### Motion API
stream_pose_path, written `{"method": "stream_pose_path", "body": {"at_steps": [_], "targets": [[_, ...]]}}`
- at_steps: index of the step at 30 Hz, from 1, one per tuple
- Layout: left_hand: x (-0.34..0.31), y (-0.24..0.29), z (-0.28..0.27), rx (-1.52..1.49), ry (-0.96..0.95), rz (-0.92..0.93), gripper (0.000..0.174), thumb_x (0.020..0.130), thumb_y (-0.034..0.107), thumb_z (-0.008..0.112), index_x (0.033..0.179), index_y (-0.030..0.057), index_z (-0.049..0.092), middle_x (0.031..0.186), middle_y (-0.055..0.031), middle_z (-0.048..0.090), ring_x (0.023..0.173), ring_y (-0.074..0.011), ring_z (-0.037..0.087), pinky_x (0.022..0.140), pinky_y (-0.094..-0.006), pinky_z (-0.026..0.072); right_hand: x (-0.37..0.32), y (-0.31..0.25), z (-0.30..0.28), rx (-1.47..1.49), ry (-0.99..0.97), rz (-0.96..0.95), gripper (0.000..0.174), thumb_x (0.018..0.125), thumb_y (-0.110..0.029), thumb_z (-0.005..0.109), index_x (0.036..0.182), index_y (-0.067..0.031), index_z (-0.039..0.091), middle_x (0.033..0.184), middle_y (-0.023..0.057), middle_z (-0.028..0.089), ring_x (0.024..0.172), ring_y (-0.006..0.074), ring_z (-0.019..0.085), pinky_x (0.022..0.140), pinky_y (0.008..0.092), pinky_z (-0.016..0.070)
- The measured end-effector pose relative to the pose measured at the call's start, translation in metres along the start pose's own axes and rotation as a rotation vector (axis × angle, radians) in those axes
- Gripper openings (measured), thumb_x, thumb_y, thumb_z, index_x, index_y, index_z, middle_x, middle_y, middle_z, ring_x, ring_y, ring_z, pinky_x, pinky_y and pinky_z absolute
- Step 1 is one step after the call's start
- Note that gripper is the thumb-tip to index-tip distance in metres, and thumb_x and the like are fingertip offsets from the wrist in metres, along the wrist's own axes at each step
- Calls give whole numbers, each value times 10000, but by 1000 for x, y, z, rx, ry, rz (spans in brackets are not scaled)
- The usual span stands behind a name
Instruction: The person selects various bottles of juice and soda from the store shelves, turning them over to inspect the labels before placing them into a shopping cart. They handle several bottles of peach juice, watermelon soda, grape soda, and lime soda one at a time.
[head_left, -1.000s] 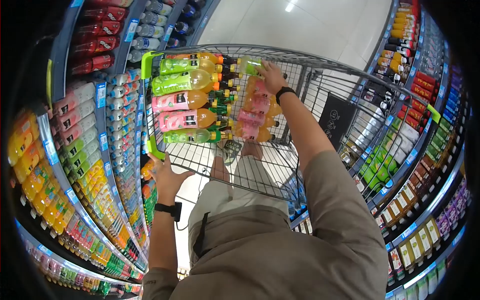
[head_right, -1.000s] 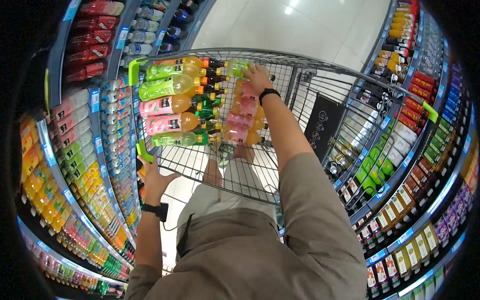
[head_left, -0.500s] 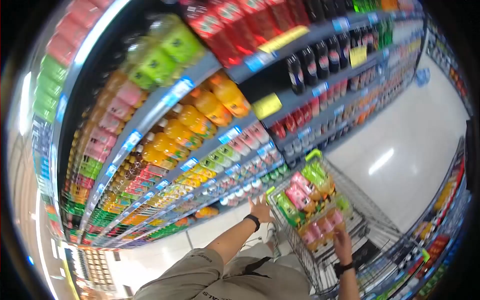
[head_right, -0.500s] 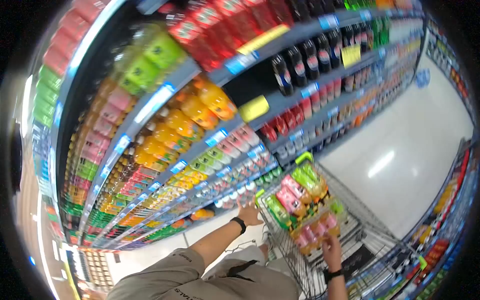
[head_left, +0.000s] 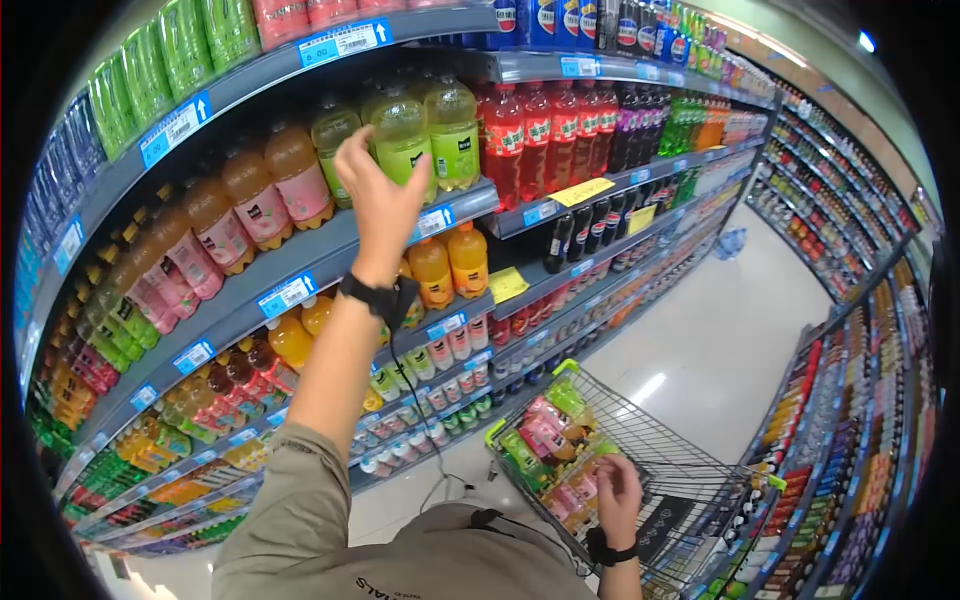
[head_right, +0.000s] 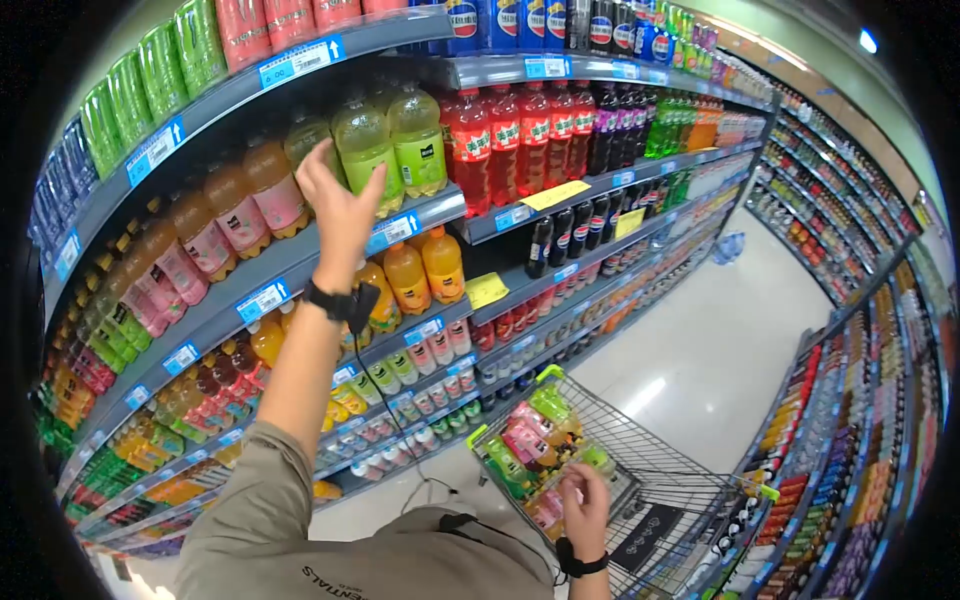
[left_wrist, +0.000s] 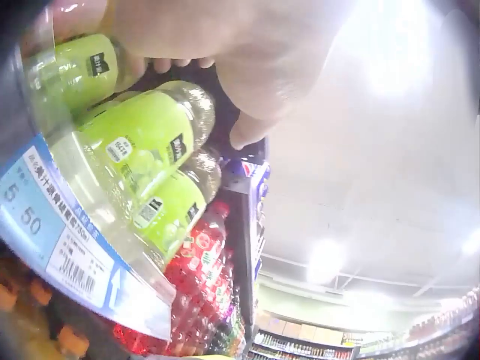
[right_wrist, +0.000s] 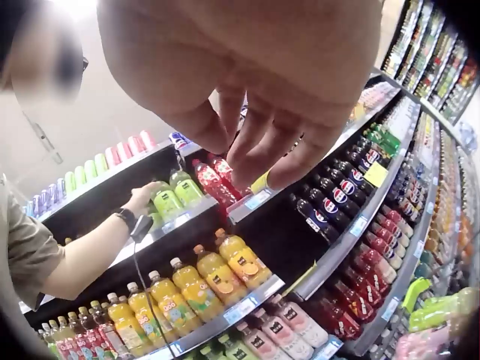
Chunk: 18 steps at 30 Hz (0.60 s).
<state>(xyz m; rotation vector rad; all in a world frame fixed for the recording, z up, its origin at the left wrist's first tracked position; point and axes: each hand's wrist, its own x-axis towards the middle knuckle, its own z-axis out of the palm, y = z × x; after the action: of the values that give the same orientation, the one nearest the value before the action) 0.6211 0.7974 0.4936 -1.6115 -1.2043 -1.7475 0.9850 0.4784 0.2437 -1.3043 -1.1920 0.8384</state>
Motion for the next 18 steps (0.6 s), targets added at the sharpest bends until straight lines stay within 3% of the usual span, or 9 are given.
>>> {"method": "stream_pose_path", "body": {"at_steps": [3,5,6,9,10,12,14,16,18], "targets": [[13,-29,18,48,14,-140,730,798,335,882,1316,-33,523,1263,-247,543,1240,-416,526,1093,-491,421,-8,-19,16,-97,33,-75,246,982,32,632,1227,25,655,1087,117,707,958,160,680,873,301,557],[20,-38,23,136,-367,-525,878,729,410,931,1357,-39,514,1263,-242,547,1227,-426,535,1068,-486,448,-14,-33,21,-123,40,-99,218,976,24,640,1191,20,677,1063,119,715,923,165,689,844,298,557],[19,-38,23,107,-375,-522,878,729,410,931,1357,-39,514,1263,-242,547,1227,-426,535,1068,-486,448,-18,-37,22,-136,66,-100,218,976,24,640,1191,20,677,1063,119,715,923,165,689,844,298,557],[4,-34,19,90,-81,-254,921,689,368,950,1401,-9,505,1212,-227,585,1187,-416,571,1039,-482,462,-31,-35,27,-118,34,-38,206,971,8,660,1174,14,694,1010,105,729,905,174,705,838,300,556],[1,-26,13,61,-82,-249,921,689,368,950,1401,-9,505,1212,-227,585,1187,-416,571,1039,-482,462,-33,-38,33,-125,62,-43,206,971,8,660,1174,14,694,1010,105,729,905,174,705,838,300,556],[-5,-10,-6,122,88,95,949,671,318,957,1434,29,473,1260,-205,611,1211,-397,577,1050,-521,441,-33,-45,45,-71,-64,-36,189,981,-9,659,1165,10,700,1017,109,733,913,180,707,844,303,556],[-22,12,-24,-44,23,148,967,673,300,955,1461,58,449,1309,-190,613,1240,-390,576,1072,-541,420,-24,-53,50,-142,-89,-22,200,1010,-23,638,1203,5,683,1089,105,726,960,189,706,859,307,558],[-42,42,-47,-291,-128,263,980,703,275,943,1508,131,402,1411,-160,620,1288,-382,597,1111,-572,413,-14,-51,56,129,-99,30,269,1073,-128,596,1308,0,617,1179,105,699,1035,207,697,873,329,566],[-82,57,-50,-640,-309,425,920,715,264,924,1484,155,431,1390,-165,636,1262,-387,630,1107,-579,446,-2,-56,56,471,-138,160,422,1123,-301,514,1431,-13,512,1231,108,671,1112,239,680,906,368,582]]}}
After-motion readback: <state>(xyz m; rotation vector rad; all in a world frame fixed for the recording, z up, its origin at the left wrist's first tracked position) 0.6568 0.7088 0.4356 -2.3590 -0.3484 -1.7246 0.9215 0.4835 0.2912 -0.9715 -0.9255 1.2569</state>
